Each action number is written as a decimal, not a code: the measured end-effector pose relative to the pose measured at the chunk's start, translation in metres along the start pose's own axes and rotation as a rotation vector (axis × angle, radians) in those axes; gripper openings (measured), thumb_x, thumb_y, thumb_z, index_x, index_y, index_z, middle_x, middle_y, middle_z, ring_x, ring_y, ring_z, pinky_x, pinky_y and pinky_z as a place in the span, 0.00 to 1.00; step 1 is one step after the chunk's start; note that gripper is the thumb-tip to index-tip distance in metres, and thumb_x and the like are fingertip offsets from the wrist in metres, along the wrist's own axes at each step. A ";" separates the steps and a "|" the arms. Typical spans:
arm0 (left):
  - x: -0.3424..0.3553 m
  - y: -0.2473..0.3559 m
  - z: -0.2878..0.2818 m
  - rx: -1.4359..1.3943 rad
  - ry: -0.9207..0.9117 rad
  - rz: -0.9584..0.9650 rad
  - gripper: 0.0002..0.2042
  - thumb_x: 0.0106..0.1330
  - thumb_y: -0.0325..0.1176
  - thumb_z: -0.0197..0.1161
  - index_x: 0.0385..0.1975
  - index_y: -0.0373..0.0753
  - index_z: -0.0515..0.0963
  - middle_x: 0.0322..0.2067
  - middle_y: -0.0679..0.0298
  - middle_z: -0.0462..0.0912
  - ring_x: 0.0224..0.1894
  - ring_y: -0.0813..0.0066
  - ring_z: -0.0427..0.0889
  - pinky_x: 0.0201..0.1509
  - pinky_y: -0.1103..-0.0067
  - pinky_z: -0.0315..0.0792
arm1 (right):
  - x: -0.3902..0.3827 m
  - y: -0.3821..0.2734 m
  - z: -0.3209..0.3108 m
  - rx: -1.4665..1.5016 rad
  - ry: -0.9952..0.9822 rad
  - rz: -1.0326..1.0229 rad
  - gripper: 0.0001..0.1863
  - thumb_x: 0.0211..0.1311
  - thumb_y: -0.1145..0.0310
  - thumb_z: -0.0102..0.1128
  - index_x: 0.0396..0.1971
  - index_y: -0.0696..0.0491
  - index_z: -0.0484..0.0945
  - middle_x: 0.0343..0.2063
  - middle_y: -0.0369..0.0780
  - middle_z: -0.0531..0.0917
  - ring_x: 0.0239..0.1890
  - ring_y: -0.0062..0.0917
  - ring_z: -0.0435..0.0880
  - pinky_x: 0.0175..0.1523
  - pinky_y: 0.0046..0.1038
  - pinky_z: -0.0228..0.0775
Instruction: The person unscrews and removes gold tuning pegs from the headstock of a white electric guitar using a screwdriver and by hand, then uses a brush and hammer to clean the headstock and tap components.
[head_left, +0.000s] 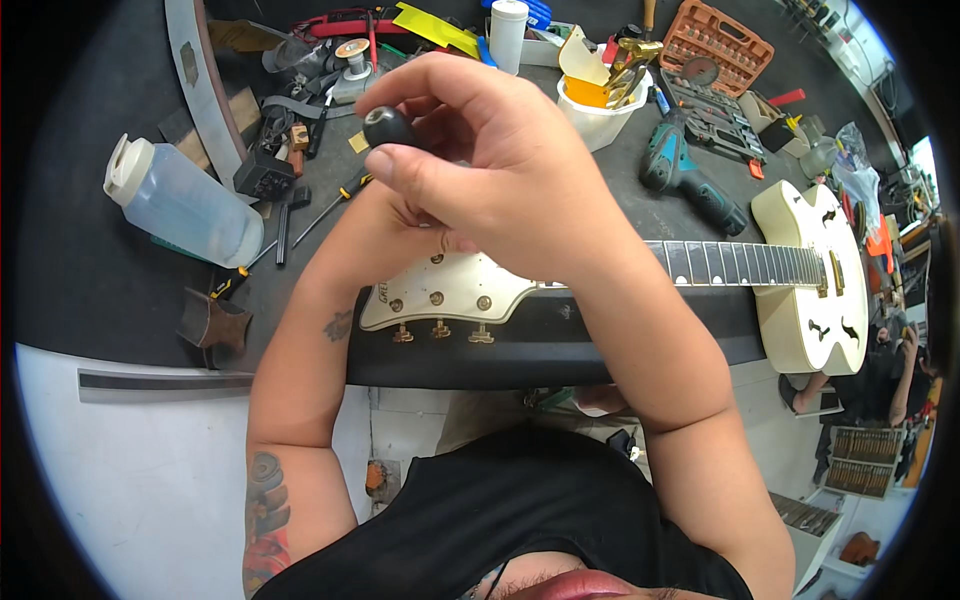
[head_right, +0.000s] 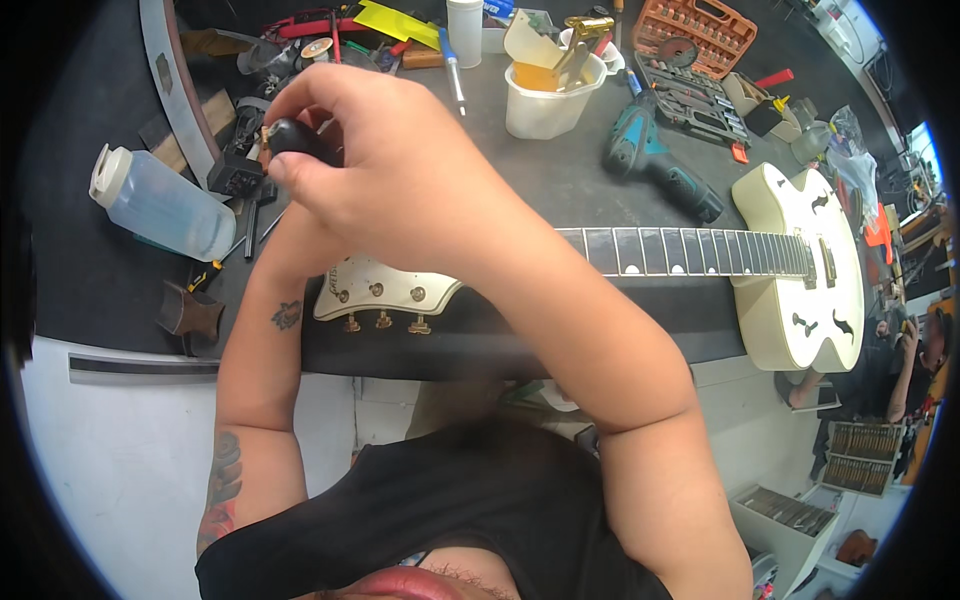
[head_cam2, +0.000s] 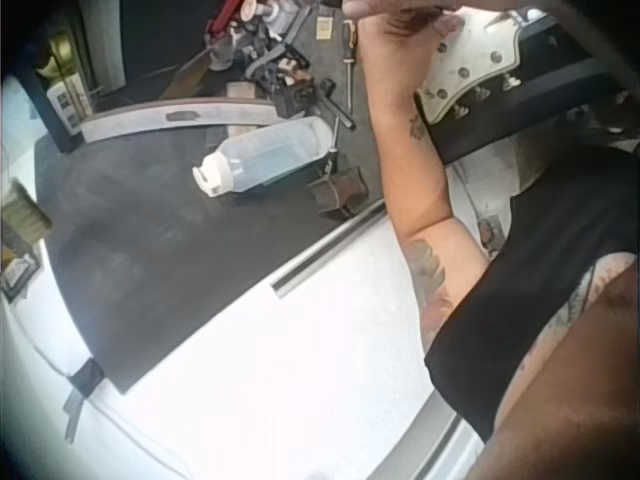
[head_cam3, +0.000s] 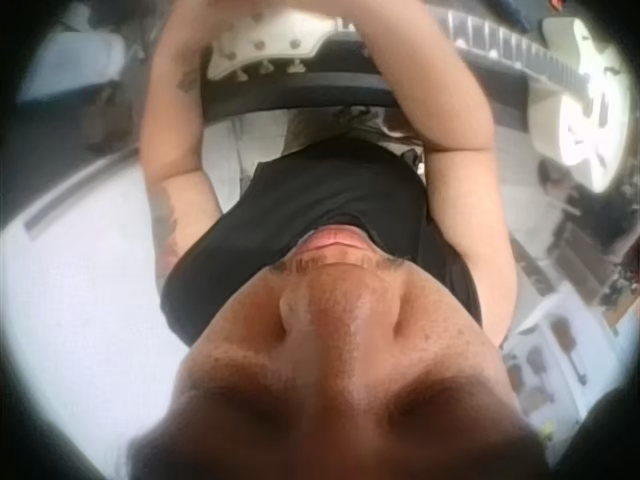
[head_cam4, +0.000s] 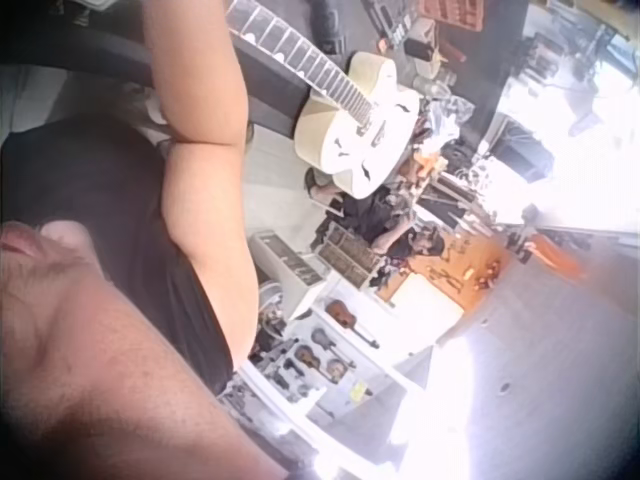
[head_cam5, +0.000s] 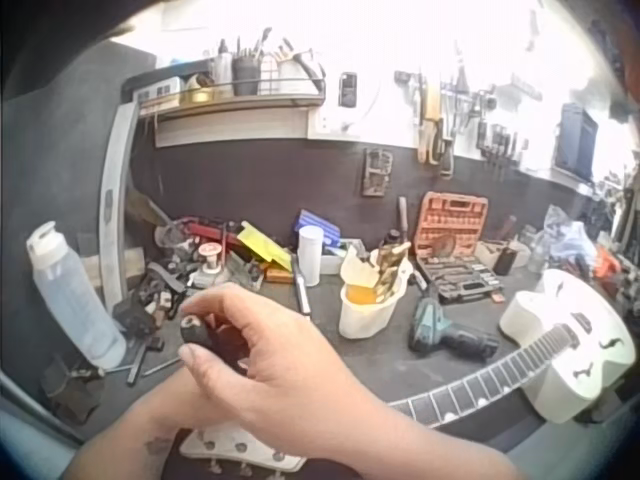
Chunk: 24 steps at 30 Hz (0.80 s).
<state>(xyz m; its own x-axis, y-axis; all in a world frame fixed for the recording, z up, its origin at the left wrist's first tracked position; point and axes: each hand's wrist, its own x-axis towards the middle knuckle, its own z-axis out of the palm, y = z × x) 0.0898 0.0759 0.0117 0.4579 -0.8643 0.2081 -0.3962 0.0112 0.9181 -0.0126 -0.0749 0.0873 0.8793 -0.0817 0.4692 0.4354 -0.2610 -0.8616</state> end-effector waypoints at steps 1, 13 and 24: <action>0.000 0.001 0.002 0.022 0.026 0.012 0.20 0.64 0.30 0.80 0.53 0.32 0.84 0.44 0.62 0.90 0.46 0.76 0.88 0.52 0.76 0.81 | 0.000 0.002 0.001 -0.001 0.003 0.002 0.15 0.65 0.70 0.72 0.48 0.60 0.83 0.39 0.46 0.89 0.43 0.34 0.89 0.50 0.35 0.82; 0.002 -0.007 0.013 0.014 0.127 0.102 0.25 0.67 0.28 0.73 0.62 0.36 0.73 0.56 0.58 0.82 0.64 0.65 0.80 0.63 0.68 0.76 | 0.005 0.002 0.021 0.263 -0.058 0.025 0.14 0.76 0.65 0.55 0.28 0.56 0.76 0.23 0.31 0.73 0.27 0.12 0.69 0.32 0.21 0.63; 0.000 -0.001 0.003 -0.008 -0.041 -0.010 0.14 0.60 0.32 0.82 0.42 0.34 0.88 0.35 0.63 0.91 0.38 0.75 0.88 0.44 0.76 0.81 | 0.024 0.004 0.009 0.418 -0.155 0.344 0.35 0.83 0.38 0.36 0.48 0.56 0.82 0.33 0.40 0.83 0.36 0.23 0.82 0.40 0.27 0.74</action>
<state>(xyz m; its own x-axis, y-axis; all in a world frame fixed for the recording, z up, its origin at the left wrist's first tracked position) 0.0881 0.0740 0.0096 0.4287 -0.8843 0.1849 -0.3851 0.0063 0.9229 0.0121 -0.0689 0.0929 0.9885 0.0553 0.1406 0.1301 0.1613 -0.9783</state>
